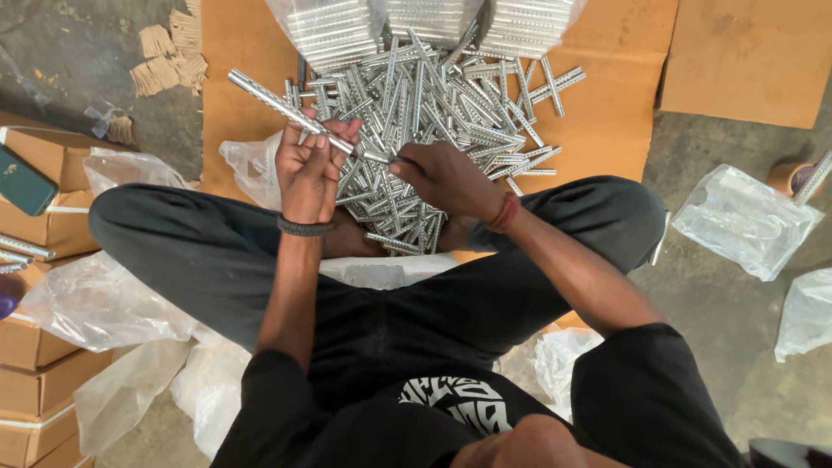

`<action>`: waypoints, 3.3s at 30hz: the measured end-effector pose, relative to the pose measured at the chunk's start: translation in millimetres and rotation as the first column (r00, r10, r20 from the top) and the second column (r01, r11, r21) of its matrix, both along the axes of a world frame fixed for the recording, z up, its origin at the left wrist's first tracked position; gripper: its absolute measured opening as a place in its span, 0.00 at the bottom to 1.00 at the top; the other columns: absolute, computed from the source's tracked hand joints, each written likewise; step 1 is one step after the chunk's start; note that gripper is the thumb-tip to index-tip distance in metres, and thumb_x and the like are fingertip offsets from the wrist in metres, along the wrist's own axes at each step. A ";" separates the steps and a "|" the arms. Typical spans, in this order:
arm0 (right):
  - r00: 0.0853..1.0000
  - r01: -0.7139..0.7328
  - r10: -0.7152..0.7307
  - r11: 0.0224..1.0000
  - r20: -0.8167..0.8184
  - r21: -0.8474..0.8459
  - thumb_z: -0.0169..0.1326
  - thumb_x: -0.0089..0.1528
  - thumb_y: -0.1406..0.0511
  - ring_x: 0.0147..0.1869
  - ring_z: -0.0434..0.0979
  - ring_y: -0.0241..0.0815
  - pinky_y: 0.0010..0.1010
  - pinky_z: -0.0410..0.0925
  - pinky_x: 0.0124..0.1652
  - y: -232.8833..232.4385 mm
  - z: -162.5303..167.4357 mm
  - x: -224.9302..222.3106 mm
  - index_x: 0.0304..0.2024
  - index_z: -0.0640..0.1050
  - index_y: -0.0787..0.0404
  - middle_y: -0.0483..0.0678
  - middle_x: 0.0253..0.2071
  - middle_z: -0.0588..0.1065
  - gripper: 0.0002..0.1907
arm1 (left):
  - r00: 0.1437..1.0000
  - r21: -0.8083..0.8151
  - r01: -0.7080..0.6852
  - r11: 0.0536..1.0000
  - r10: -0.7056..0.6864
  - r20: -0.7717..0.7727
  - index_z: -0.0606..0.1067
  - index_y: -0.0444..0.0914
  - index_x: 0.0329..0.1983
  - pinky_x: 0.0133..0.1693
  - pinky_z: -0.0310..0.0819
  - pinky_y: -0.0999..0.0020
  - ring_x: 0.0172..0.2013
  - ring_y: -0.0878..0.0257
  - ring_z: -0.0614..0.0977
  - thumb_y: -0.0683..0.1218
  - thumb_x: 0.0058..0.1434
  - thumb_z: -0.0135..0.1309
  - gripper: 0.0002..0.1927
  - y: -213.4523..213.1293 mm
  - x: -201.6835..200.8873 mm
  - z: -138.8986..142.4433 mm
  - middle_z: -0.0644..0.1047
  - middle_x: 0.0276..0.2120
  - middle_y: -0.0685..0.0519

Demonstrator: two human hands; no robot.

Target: The person sits cross-legged on the floor and sorts a large pile of metal fasteners by hand. They pick up individual fasteners from the pile and place them into a clear plastic bag, repeating this action continuously.

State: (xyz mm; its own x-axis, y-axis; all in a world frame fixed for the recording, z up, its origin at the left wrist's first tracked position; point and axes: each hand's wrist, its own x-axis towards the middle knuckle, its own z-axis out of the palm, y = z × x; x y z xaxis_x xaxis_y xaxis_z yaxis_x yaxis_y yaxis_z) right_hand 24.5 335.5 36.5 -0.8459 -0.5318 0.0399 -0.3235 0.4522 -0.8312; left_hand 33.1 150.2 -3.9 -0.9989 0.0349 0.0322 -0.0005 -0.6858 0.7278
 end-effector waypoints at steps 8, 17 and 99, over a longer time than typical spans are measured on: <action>0.995 0.088 -0.090 0.994 -0.040 -0.057 0.42 0.56 0.63 0.19 0.64 0.54 0.38 0.57 0.21 -4.4 -13.6 10.2 0.24 0.66 0.65 0.54 0.14 0.64 0.11 | 1.000 -0.013 -0.024 1.000 0.024 -0.003 0.56 0.36 0.46 0.49 0.64 0.58 0.43 0.49 0.71 0.36 0.58 0.38 0.12 18.7 0.9 -8.1 0.69 0.33 0.45; 0.939 0.084 0.065 0.910 0.339 -0.406 0.39 0.60 0.61 0.16 0.57 0.37 0.25 0.52 0.17 -4.3 -31.5 9.1 0.26 0.65 0.62 0.44 0.16 0.60 0.13 | 0.995 -0.108 -0.099 0.989 0.098 -0.010 0.58 0.34 0.48 0.40 0.67 0.66 0.30 0.62 0.72 0.35 0.59 0.40 0.14 30.7 0.5 -34.9 0.70 0.29 0.47; 0.821 0.288 0.033 0.838 0.569 -0.463 0.37 0.58 0.58 0.15 0.54 0.28 0.21 0.51 0.17 16.4 -72.9 -3.1 0.24 0.69 0.65 0.40 0.13 0.60 0.18 | 0.753 -0.742 0.592 -0.314 0.544 0.370 0.69 0.36 0.30 0.30 0.66 0.65 0.32 0.55 0.72 0.42 0.50 0.41 0.07 -65.4 -37.2 -284.1 0.71 0.29 0.45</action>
